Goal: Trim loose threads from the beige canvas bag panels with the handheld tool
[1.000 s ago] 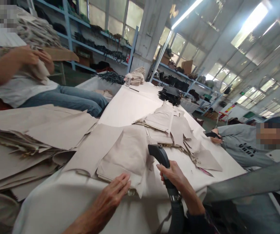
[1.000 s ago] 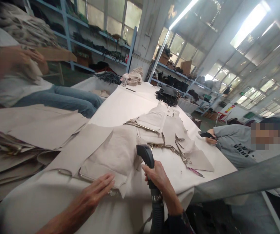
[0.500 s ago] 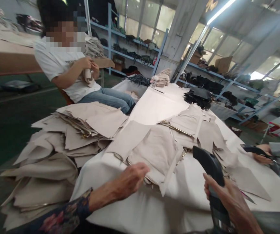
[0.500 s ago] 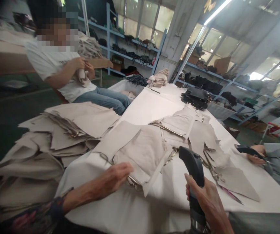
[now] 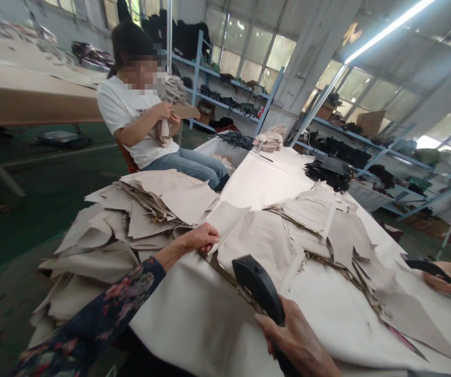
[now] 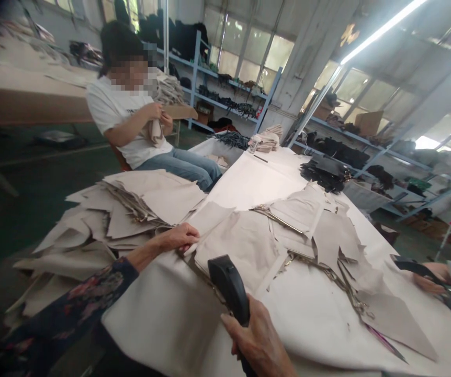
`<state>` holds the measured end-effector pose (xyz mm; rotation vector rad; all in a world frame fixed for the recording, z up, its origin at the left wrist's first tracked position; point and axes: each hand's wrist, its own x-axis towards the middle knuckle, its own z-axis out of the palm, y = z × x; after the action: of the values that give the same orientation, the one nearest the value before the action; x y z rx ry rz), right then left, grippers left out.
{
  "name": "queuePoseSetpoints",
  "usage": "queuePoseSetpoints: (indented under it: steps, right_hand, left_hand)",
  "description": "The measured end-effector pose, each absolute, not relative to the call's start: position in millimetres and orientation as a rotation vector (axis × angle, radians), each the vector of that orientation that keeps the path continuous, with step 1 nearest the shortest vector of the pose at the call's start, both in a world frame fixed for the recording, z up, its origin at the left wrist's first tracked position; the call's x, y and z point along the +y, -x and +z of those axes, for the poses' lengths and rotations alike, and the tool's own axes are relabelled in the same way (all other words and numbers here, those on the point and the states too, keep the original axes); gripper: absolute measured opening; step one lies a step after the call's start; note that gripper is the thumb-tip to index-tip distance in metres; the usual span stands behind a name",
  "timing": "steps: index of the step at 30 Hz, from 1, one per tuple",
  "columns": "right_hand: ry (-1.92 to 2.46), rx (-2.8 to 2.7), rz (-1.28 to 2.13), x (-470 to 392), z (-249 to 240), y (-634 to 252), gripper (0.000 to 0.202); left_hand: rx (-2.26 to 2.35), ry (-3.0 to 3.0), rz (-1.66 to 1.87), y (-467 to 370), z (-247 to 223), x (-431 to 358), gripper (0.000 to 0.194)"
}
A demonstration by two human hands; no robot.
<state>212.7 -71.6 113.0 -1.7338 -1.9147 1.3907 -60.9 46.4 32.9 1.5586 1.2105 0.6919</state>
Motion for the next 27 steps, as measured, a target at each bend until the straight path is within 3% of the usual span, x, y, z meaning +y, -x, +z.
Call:
queuePoseSetpoints:
  steps: [14, 21, 27]
  right_hand:
    - [1.622, -1.958, 1.413, -37, 110, -150, 0.020]
    - [1.620, -1.957, 1.308, -41, 128, -168, 0.022]
    - [1.675, -1.896, 1.433, -55, 104, -168, 0.020]
  left_hand:
    - [0.821, -1.157, 0.792, 81, 16, 57, 0.028]
    - [0.776, -1.135, 0.791, 82, 12, 58, 0.027]
    - [0.776, -1.171, 0.800, 82, 8, 60, 0.028]
